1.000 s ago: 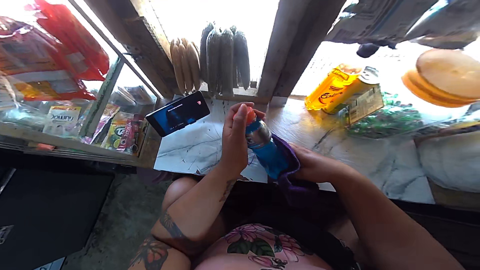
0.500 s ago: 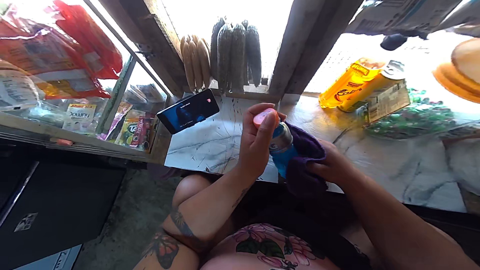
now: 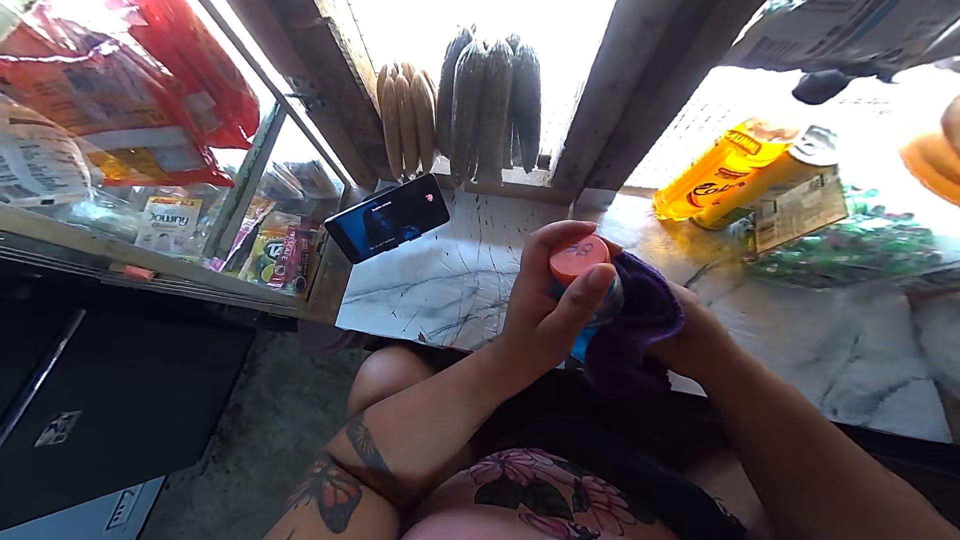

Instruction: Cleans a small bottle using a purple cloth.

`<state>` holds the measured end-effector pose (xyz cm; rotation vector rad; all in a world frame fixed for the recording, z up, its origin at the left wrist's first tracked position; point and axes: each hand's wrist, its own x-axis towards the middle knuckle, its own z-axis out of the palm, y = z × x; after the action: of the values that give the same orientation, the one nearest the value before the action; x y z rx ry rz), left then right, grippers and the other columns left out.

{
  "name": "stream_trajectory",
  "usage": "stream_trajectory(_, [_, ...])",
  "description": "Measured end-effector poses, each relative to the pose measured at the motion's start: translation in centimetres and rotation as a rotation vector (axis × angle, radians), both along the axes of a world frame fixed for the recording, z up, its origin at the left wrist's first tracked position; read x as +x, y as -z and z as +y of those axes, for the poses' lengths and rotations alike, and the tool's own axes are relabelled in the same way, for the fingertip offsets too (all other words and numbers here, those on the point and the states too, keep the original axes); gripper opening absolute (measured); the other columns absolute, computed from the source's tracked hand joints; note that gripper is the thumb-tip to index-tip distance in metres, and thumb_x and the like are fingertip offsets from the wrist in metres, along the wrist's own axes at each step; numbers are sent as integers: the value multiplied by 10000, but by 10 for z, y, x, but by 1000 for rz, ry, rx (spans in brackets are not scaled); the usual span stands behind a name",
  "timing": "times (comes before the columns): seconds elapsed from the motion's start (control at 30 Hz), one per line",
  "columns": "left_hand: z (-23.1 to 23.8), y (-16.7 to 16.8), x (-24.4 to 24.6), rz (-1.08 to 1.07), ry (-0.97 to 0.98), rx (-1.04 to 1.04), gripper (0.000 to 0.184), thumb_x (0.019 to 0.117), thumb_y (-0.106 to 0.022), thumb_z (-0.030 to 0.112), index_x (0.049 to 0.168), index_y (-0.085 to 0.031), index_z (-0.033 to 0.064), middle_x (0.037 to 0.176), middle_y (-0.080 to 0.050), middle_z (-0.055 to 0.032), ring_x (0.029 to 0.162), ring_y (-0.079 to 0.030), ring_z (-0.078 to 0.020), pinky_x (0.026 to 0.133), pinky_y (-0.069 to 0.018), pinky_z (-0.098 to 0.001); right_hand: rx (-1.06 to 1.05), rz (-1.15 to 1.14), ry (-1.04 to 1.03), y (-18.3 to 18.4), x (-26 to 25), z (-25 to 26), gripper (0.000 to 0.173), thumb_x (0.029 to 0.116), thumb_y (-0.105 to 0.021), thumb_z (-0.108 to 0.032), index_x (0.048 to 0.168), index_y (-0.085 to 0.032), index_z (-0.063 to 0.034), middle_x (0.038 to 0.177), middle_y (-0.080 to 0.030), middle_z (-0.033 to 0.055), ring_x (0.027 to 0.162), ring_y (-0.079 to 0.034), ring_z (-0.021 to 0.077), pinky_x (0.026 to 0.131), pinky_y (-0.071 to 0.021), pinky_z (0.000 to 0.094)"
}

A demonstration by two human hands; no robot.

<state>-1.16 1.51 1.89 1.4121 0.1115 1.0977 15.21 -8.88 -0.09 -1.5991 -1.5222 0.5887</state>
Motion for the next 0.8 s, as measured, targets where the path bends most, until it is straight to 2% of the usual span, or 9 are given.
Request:
stream_trajectory(0.1, [0,1,0,24,-22,54,444,1063,-488,409,1322,-438,52,1100,-621,-41,1006,-609,-61,886,-524,-254,-42,-91,37,-5,-4,0,662,721,-797,-422,1204,-639,2,1066,-696,78,1017,-651,109,898,-533,352])
stream_trajectory(0.13, [0,1,0,27,-30,62,449,1063,-484,417,1320,-441,51,1091,-620,-40,997,-607,-58,878,-523,-249,-26,-110,42,-5,-5,-1,661,720,-793,-429,1199,-647,3,1067,-698,91,1021,-655,128,900,-533,366])
stream_trajectory(0.23, [-1,1,1,24,-48,67,450,1060,-492,419,1317,-445,52,1074,-615,-33,981,-601,-46,870,-519,-236,31,-127,4,-5,-1,-2,599,775,-757,-399,1205,-655,6,1088,-703,70,1055,-640,59,946,-512,271])
stream_trajectory(0.33, [-1,3,2,8,-53,67,447,1055,-505,418,1315,-449,58,1071,-610,-28,973,-601,-45,863,-521,-235,53,-140,-73,-4,8,-2,485,825,-709,-325,1167,-671,18,1075,-708,69,1047,-635,27,946,-498,220])
stream_trajectory(0.43, [-1,3,3,13,-47,73,450,1051,-519,417,1323,-448,66,1082,-602,-32,978,-598,-45,862,-522,-236,44,-95,-145,-5,15,-2,382,860,-689,-299,1131,-688,-30,1044,-703,-11,1030,-613,-58,931,-492,150])
stream_trajectory(0.53, [-3,4,2,31,-54,107,452,1053,-521,398,1330,-438,50,1093,-594,-51,972,-600,-56,854,-528,-240,45,5,-202,1,21,-3,373,879,-693,-304,1156,-669,-55,1069,-688,-47,1058,-595,-81,951,-487,137])
stream_trajectory(0.67, [-6,5,1,43,-51,149,464,1054,-523,389,1335,-432,31,1098,-606,-72,979,-616,-75,857,-544,-263,33,79,-140,1,13,-4,487,819,-767,-346,1196,-641,-64,1085,-679,-82,1061,-588,-100,955,-488,132])
stream_trajectory(0.8, [-12,5,2,27,-48,191,460,1049,-546,352,1343,-439,14,1123,-604,-104,1019,-623,-111,901,-551,-307,26,6,-49,-2,0,-5,660,779,-785,-441,1264,-588,-38,1109,-677,-40,1067,-593,-78,955,-492,165])
